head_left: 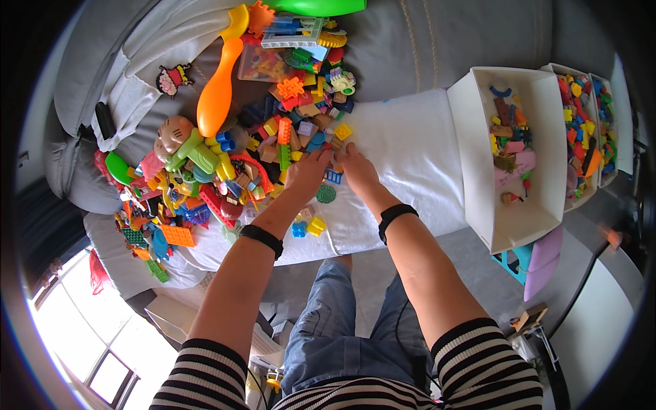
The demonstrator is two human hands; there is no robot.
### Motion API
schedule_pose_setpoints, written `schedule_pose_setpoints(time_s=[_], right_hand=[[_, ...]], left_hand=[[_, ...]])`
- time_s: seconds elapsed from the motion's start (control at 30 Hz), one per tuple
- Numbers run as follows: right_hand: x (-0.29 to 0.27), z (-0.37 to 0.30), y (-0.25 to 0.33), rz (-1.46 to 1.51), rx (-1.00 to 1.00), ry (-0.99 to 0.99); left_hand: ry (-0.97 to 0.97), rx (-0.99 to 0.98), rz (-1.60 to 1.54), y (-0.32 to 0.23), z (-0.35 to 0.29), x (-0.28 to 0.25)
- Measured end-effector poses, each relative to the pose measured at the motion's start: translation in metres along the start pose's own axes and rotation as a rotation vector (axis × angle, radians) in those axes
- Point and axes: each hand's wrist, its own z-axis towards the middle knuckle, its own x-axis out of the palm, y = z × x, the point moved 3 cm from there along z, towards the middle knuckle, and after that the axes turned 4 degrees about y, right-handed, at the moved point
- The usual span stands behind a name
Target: The person sorts various toys from a couch into storage bins, handling building blocks, toy vehicles, a xylophone, and bowling pins by hand and placing them into the bins one at a time.
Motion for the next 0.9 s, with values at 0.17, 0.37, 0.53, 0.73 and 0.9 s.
schedule_pose_setpoints(time_s=[0.17,0.37,0.53,0.73,0.9], right_hand=[[-0.013,-0.001,-0.015,0.308,-0.026,-0.169],[-0.003,-0.025,-0.068,0.825,0.095,-0.091],[-0.003,-0.036,-0.056,1.254,0.313,0.067],[-0.007,-0.048,-0.062,1.353,0.378,-0.003],[-0.01,-0.06,-0.073,1.51,0.373,0.022]], left_hand=[[-0.061,0.187,0.167,-0.004,0.006,0.006],[-0.044,0.022,-0.171,-0.016,0.019,0.016],[0.036,-0.011,-0.708,-0.007,0.018,0.027],[0.137,0.305,-0.299,-0.026,0.013,0.041],[0.094,0.161,-0.069,-0.052,0.016,0.046]])
